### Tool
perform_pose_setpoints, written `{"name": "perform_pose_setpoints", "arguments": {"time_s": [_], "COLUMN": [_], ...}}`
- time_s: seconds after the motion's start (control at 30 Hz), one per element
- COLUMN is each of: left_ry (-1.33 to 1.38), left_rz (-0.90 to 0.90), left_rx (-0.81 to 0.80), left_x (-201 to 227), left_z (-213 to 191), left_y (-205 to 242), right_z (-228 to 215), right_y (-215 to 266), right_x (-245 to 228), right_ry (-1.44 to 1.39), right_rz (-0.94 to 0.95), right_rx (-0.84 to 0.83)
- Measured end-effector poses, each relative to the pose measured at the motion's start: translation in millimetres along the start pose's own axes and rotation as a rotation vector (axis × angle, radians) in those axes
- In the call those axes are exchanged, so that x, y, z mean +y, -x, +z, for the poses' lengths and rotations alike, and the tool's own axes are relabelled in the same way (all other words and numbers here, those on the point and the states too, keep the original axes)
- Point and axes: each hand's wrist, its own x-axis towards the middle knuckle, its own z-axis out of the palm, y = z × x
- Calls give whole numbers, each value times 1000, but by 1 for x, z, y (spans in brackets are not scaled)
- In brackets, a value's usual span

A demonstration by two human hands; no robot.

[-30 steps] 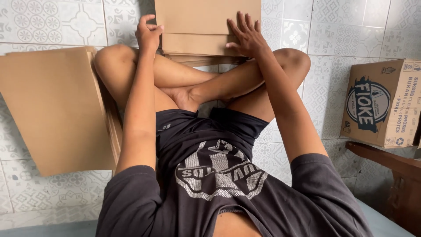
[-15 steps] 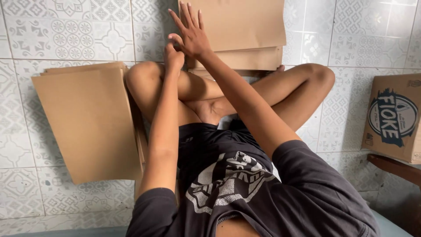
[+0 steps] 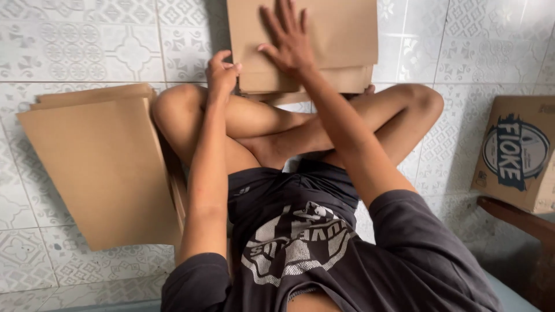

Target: The person is sitting on the floor and organizing a stack of brown paper bags by picking them up individually, opening them, and stacking them together.

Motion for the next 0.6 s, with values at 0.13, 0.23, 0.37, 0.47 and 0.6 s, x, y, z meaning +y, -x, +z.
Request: {"name": "perform_pose_setpoints", "arguments": {"time_s": [0.13, 0.23, 0.37, 0.47, 0.6], "left_ry": [-27, -52, -43, -9, 14], "left_rz": [22, 24, 19, 28, 33], "left_rx": [-9, -23, -21, -32, 4], "left_x": [10, 13, 10, 11, 26], "left_z": [1, -5, -6, -6, -3], "left_y": [0, 7, 1, 5, 12], "right_z": [-16, -12, -18, -8, -18], "right_y": [33, 59, 69, 73, 70], "right_x": [97, 148, 168, 176, 171], "right_ry": [68, 109, 64, 72, 57], "right_rz": [141, 315, 586, 625, 645], "right_rx": [-37, 14, 11, 29, 25]}}
